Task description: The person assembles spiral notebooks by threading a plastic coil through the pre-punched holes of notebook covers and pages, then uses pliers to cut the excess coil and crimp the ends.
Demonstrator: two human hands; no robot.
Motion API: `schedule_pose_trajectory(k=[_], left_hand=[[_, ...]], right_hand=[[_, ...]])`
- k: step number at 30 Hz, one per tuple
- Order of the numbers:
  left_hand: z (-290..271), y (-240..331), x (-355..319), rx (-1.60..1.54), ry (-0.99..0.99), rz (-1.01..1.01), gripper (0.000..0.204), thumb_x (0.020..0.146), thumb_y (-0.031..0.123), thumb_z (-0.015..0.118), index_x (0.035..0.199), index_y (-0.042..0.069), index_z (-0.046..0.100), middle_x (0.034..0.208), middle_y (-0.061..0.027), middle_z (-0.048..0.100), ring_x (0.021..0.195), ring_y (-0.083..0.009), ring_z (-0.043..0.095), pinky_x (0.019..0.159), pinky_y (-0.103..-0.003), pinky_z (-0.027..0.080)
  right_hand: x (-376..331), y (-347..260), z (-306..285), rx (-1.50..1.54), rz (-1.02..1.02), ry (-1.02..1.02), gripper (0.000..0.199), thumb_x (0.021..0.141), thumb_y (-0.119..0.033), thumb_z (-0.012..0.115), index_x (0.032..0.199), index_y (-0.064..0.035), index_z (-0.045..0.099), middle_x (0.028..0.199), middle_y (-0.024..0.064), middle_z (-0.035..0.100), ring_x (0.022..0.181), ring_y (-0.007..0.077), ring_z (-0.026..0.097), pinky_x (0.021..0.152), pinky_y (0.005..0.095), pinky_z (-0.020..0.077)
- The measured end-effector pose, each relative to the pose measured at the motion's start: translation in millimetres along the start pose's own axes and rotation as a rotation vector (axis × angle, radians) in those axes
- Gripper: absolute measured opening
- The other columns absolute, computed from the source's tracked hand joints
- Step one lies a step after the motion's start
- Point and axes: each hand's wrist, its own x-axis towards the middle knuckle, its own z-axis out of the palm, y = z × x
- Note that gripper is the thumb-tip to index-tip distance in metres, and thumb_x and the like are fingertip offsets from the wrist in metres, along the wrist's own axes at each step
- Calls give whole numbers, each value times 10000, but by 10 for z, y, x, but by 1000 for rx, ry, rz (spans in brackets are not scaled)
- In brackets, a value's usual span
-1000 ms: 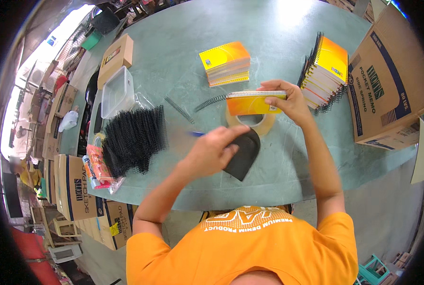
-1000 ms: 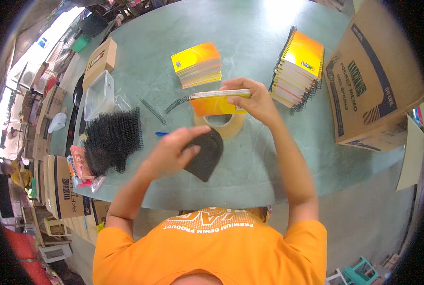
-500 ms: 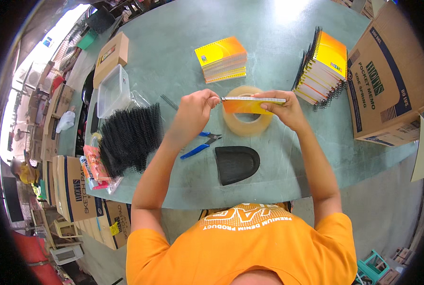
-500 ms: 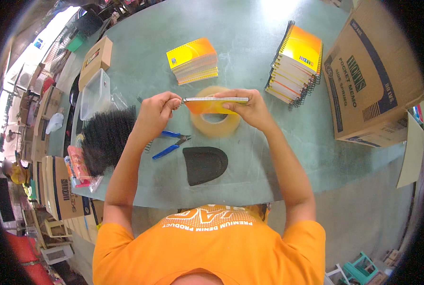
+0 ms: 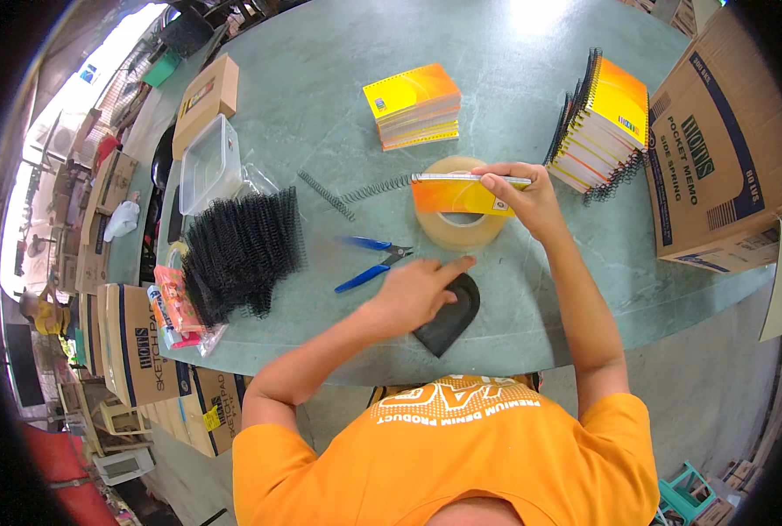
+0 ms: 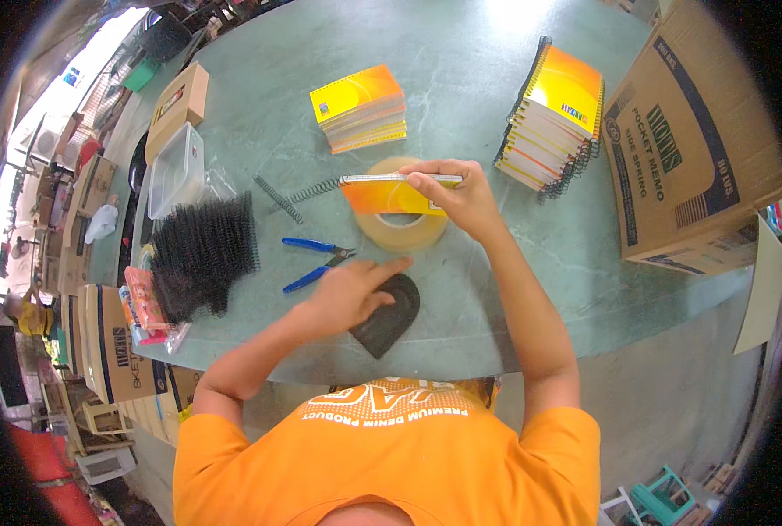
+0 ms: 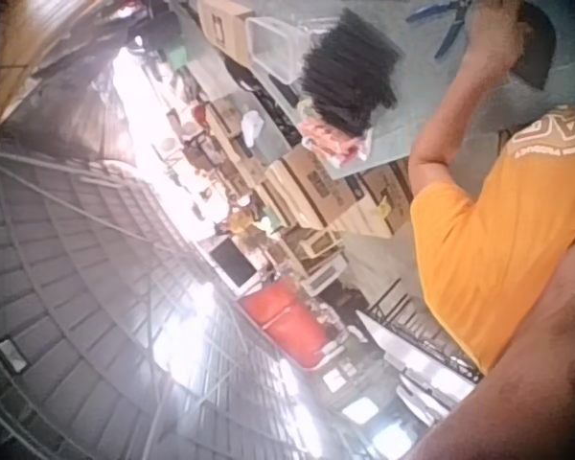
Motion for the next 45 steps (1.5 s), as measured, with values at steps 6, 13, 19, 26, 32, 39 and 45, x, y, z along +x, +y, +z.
schedule_pose_trajectory(k=[6, 13, 19, 26, 32, 39, 45], left_hand=[[-714, -86, 189, 100, 705, -95, 321, 758, 88, 644, 1076, 124, 619, 876, -131, 592, 820, -311, 585, 714, -394, 488], [-775, -160, 214, 220, 1001, 75, 333, 713, 66, 696, 1039, 115, 649, 895, -85, 609, 837, -253, 590, 728, -342, 487], [-619, -59, 202, 144, 654, 113, 287, 735, -6, 673, 1013, 60, 654, 877, -97, 611, 827, -208, 590, 740, -285, 459], [-824, 31, 236, 18, 675, -51, 273, 737, -11, 674, 1007, 4, 634, 889, -92, 590, 812, -191, 561, 718, -273, 444], [-639, -114, 258, 132, 643, 83, 302, 719, 0, 666, 1016, 42, 632, 898, -95, 602, 797, -229, 593, 725, -309, 464], [-824, -52, 304, -23, 872, -25, 316, 739, 37, 671, 1049, 91, 638, 843, -111, 572, 784, -244, 595, 717, -318, 472], [-946, -59, 353, 106, 970, 137, 345, 731, 32, 681, 1067, 93, 633, 842, -118, 560, 773, -228, 572, 695, -306, 460]], right_hand=[[-22, 45, -26, -70, -47, -12, 218, 763, -101, 714, 953, 4, 686, 891, 57, 682, 817, 84, 598, 763, 222, 477], [-62, 88, -11, -74, -115, -5, 231, 755, -71, 717, 972, -1, 680, 907, 56, 683, 817, 85, 597, 762, 222, 474], [-91, 129, 31, 12, -75, -3, 216, 767, -50, 700, 976, -1, 677, 935, 58, 682, 847, 91, 596, 786, 235, 477], [-46, 100, -1, -11, -111, -26, 214, 781, -54, 686, 982, 16, 666, 972, 63, 679, 882, 92, 598, 803, 240, 476], [-90, 79, 36, -41, -108, -5, 218, 777, -37, 685, 991, 5, 667, 966, 62, 677, 885, 98, 599, 810, 240, 470], [-92, 65, 8, -1, -102, -52, 228, 760, -16, 689, 986, 11, 663, 968, 63, 678, 886, 93, 600, 811, 240, 470], [-72, 25, 12, -23, -116, -36, 228, 764, -19, 688, 988, 13, 659, 970, 55, 677, 894, 90, 594, 816, 236, 464]])
